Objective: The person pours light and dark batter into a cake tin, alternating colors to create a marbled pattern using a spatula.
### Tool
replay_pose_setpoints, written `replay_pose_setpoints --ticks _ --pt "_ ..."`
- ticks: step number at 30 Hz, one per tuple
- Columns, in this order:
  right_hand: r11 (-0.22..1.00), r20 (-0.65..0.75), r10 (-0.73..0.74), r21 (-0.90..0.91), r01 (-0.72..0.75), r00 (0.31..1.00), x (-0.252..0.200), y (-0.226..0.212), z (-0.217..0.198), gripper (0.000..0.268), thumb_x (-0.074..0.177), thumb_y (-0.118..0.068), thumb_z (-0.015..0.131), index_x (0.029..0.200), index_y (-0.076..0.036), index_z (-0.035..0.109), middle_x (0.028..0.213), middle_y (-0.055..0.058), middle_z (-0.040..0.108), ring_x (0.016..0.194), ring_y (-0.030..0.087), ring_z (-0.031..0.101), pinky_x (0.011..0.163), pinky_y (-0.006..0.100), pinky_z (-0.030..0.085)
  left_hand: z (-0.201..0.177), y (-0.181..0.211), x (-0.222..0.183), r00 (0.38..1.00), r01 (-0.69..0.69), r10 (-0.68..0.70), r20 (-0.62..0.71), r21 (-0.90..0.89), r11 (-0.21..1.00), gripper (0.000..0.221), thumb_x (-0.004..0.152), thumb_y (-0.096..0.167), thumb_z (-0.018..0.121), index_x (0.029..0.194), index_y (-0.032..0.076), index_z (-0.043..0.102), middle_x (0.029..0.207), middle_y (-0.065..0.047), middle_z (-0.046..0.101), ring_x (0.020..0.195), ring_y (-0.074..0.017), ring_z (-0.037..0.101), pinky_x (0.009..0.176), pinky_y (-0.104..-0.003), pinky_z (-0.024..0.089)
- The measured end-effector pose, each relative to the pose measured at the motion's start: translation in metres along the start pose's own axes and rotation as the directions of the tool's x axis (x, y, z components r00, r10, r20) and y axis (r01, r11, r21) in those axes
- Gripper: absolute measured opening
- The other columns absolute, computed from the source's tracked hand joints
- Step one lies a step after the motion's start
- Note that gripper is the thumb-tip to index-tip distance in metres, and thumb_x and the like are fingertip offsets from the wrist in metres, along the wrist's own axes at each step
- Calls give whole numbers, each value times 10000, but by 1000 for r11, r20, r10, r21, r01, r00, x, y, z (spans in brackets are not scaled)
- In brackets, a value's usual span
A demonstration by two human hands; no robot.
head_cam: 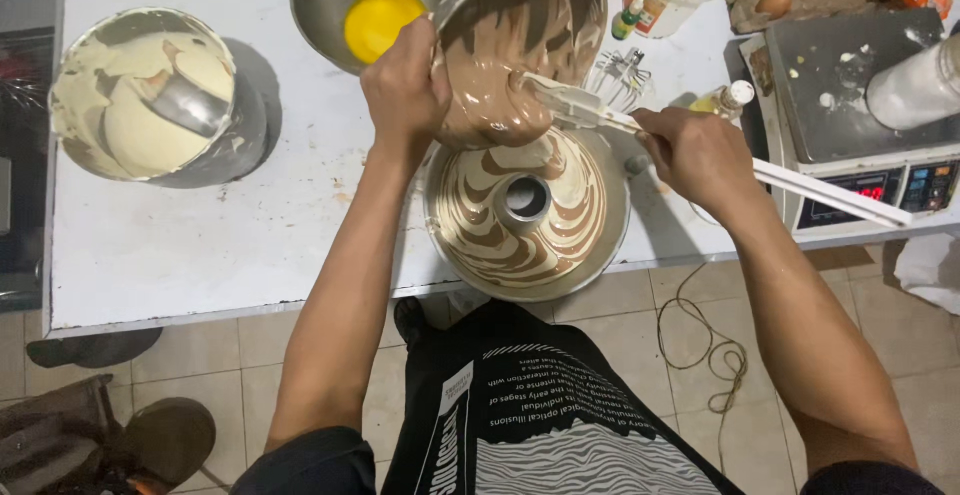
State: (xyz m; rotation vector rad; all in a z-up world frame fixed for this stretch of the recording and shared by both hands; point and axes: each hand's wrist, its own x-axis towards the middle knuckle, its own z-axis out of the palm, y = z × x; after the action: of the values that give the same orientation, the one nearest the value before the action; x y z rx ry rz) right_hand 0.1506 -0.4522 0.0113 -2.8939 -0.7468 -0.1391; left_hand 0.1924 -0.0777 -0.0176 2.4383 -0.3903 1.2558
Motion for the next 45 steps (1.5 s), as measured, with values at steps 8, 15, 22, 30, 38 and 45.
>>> replay_pose_setpoints --ticks 8,15,22,30,38,45 --pt "978 -19 78 197 -73 997 -24 -2 23 298 1015 -152 670 1290 -103 772 1159 148 782 944 404 725 688 489 532 5 -2 3 999 47 -47 5 -92 995 293 750 -1 582 1025 71 509 835 -92 564 666 -333 548 537 -416 395" --pt "973 -270 110 228 -47 957 -32 -21 27 311 1069 -88 652 1365 -106 743 948 67 650 829 309 650 638 430 484 4 -18 -1 969 246 -247 4 -68 967 184 846 42 559 992 113 471 690 -95 579 581 -367 549 502 -481 390" --pt "747 -188 348 647 -150 919 -46 -6 43 288 1022 -95 720 1281 32 728 1264 198 735 1058 198 684 811 317 531 -17 -38 -4 768 640 -638 61 -32 768 132 865 69 551 967 140 505 616 -155 598 560 -454 539 530 -521 401" --pt "623 75 408 706 -337 910 -51 -13 48 334 961 -96 677 1286 -42 727 1291 117 728 1156 155 676 957 279 537 -18 -42 -6 748 664 -662 53 -69 745 118 860 61 533 889 115 432 639 -134 546 612 -468 438 589 -512 373" --pt "602 250 293 701 -381 923 -38 -36 16 333 965 -146 698 1291 -99 744 1222 60 770 1064 85 652 864 239 487 -10 -37 4 655 752 -754 -51 -57 657 202 824 35 551 905 143 401 603 -143 602 617 -507 520 606 -523 429" --pt "699 22 169 702 -136 985 -11 -43 -11 326 1030 -68 648 1344 -14 713 922 109 669 745 194 550 675 312 417 -19 -52 5 675 737 -736 -46 13 675 210 811 49 539 1010 114 519 722 -197 699 695 -532 580 613 -553 434"
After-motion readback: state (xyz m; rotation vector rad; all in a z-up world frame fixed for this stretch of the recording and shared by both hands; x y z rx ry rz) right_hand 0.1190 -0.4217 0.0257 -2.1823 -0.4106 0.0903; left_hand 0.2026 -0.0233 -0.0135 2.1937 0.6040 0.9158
